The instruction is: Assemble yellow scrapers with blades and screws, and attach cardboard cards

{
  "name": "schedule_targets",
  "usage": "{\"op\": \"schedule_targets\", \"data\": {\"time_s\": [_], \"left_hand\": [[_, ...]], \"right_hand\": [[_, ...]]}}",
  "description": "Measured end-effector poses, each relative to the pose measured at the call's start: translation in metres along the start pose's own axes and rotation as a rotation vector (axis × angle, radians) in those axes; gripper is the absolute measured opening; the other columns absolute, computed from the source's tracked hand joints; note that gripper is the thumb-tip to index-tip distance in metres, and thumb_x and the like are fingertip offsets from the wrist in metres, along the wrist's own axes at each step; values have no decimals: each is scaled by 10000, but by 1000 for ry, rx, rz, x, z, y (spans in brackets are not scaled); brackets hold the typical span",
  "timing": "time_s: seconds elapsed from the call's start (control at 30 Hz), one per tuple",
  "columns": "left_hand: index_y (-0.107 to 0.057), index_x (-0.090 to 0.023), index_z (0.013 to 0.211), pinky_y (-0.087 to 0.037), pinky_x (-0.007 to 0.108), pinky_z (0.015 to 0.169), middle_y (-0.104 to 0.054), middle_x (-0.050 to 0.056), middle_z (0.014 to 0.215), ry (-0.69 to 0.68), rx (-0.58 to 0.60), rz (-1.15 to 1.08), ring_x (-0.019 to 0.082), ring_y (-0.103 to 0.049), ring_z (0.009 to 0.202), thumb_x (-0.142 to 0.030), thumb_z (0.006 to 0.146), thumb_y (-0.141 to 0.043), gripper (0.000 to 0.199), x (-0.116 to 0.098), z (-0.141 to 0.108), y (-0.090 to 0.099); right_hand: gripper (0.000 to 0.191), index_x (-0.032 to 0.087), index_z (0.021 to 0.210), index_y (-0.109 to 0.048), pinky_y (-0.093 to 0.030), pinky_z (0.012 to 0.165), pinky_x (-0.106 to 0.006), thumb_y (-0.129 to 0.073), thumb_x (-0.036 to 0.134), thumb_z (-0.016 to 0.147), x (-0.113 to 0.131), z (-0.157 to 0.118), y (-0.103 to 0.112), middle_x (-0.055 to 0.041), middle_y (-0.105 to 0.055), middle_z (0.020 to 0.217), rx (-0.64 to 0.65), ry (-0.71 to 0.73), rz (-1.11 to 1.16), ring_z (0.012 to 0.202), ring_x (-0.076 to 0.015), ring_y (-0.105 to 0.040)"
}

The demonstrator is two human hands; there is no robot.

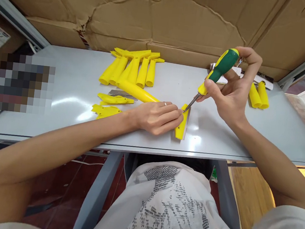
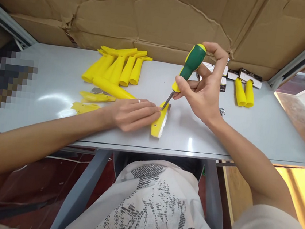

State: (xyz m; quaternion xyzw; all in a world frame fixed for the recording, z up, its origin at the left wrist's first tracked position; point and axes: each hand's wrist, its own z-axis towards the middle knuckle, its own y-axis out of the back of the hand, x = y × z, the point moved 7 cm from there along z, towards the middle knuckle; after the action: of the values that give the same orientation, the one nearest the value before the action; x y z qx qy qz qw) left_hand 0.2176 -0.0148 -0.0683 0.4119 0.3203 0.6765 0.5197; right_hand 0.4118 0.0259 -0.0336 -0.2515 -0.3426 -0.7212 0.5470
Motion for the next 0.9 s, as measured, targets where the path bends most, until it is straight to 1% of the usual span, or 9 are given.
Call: {"op": "schedule_targets", "data": {"time_s": [0.2,0.33,0.4,0.5,0.6,0.67,0.73,0.8,0.9], "left_hand": [[-743,-218,1014,-672,370,721,-797,97,1006,43,33,-26,221,-782,888,-148,1065,-497,260,2,1,-3],[-739,-227,988,-656,348,697,-791,83,993,105,5,-108,211,-775,882,-157,1056,-534,226,5,2,-1],[-734,-222,986,-645,335,680,-790,77,972,60,-42,-79,206,-773,860,-126,1051,-540,226,2,3,3],[-723,-185,984,-626,310,643,-783,82,929,-119,-161,122,202,-767,821,-56,1035,-550,222,-12,2,11],[-712,-132,980,-625,286,651,-769,91,906,-224,-230,312,189,-762,809,-38,1027,-589,161,-21,2,11],[-704,-125,976,-623,273,658,-760,79,894,-212,-247,362,174,-755,807,-46,1038,-595,148,-21,2,9],[-699,-136,974,-615,263,650,-757,61,894,-186,-255,390,158,-747,803,-55,1054,-589,158,-20,2,7],[-699,-131,972,-608,249,646,-754,55,896,-168,-270,395,146,-744,797,-55,1056,-599,151,-19,2,5],[-698,-118,973,-608,239,659,-746,50,887,-153,-269,390,138,-743,796,-45,1055,-601,147,-18,1,3]], "right_hand": [[716,491,1466,-360,-714,699,-374,-761,708,914,1,-2,-3,-50,-528,1471,19,21,-2,1104,-220,-726],[668,506,1448,-373,-717,702,-371,-755,685,930,6,-3,-5,-38,-529,1480,23,68,23,1111,-217,-721],[640,471,1413,-392,-717,695,-357,-773,649,931,5,-4,-3,-42,-463,1556,-9,59,22,1123,-209,-712],[660,437,1390,-392,-718,680,-345,-808,620,912,0,-4,-1,-53,-391,1619,-35,43,6,1124,-206,-705],[763,506,1444,-356,-714,637,-354,-832,657,868,-1,-3,-4,-31,-445,1564,-17,133,28,1041,-197,-722],[763,550,1453,-377,-706,596,-349,-837,664,855,0,-2,-5,-5,-460,1532,-21,219,58,907,-161,-713],[714,548,1452,-447,-698,563,-337,-836,649,861,3,-2,-6,2,-453,1531,-42,283,71,802,-128,-679],[668,537,1454,-521,-693,556,-331,-825,646,869,7,-3,-4,0,-458,1543,-71,337,83,803,-130,-683],[494,548,1428,-571,-711,670,-370,-729,621,966,9,2,-5,1,-634,1422,-21,345,133,924,-187,-762]]}}
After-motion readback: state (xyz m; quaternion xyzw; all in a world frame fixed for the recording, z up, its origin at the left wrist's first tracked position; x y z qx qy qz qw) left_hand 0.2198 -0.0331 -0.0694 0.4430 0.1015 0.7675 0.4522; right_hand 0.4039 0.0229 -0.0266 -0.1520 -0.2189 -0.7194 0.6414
